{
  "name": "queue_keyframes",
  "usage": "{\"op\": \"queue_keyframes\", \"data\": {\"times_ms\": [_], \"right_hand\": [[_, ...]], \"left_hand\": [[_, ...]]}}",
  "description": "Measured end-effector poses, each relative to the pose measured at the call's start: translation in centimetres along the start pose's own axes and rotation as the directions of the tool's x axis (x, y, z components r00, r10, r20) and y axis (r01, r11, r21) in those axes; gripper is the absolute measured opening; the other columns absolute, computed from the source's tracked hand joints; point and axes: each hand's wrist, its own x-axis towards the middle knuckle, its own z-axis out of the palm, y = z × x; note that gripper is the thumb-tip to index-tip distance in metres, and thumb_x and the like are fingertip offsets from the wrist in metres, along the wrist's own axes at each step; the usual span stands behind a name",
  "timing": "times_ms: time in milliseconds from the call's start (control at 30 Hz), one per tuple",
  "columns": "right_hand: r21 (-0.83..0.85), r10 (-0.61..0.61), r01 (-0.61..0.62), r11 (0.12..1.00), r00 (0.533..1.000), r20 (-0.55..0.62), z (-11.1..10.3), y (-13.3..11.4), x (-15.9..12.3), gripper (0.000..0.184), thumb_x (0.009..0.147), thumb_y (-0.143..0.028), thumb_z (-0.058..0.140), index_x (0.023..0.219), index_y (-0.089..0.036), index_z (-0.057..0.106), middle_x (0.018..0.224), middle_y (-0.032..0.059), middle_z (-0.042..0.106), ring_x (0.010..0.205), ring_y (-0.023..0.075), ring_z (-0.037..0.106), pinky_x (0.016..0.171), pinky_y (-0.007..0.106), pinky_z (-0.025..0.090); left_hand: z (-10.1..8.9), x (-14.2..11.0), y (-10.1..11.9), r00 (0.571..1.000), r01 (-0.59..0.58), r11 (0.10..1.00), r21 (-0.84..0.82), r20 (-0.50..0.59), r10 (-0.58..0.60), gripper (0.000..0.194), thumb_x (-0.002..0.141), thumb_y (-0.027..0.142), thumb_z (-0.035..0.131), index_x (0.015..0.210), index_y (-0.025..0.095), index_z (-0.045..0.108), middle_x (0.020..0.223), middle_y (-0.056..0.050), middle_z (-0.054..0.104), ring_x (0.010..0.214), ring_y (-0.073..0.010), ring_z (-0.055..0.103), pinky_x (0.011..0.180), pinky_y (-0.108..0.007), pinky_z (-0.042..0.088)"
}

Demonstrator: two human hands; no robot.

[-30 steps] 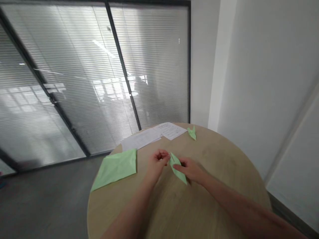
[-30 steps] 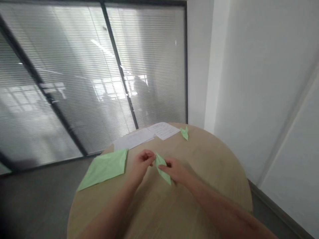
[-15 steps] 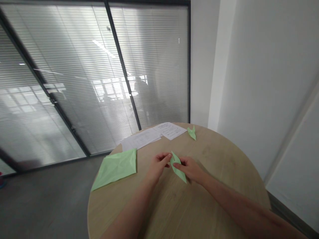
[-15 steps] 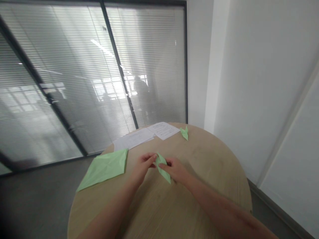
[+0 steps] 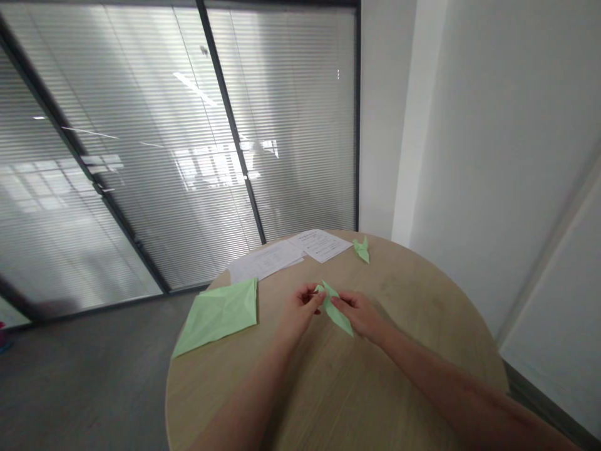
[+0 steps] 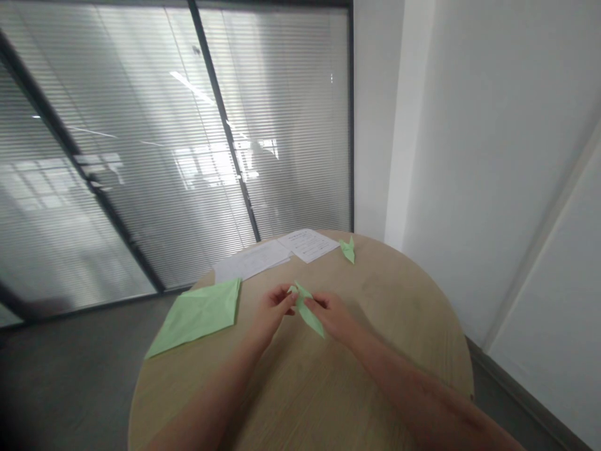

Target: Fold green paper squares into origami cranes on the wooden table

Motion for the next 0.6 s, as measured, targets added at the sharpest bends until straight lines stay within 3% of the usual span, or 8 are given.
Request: {"op": "queue_keyframes", "data": {"times_ms": [267,600], "right_hand": [[0.156,-0.034,0.046,0.987,0.996,-0.080,-0.1,0.3,0.5,0.038,0.082,-0.051,0.066,0.102,-0.020,0.071,0.103,0.0059,0.072,0.091,0.0178,0.067,0.084,0.028,0.052],[-0.016,-0.067,0.066,0.998,0.985,-0.157,-0.7,1.4,0.8,0.027,0.088,-0.044,0.061,0.096,-0.019,0.066,0.094,0.0051,0.070,0.085,0.0152,0.064,0.081,0.027,0.052]], "left_hand": [[-0.3,0.5,-1.4,1.000,-0.004,0.993,0.122,0.026,0.001,0.027,0.072,0.044,0.076,0.077,0.017,0.073,0.068,-0.003,0.065,0.064,-0.0164,0.056,0.061,-0.029,0.047],[-0.5,0.6,-1.0,0.999,-0.042,0.996,0.080,-0.032,0.045,0.030,0.071,0.047,0.078,0.073,0.017,0.070,0.070,-0.003,0.065,0.067,-0.0174,0.059,0.063,-0.029,0.049]]}}
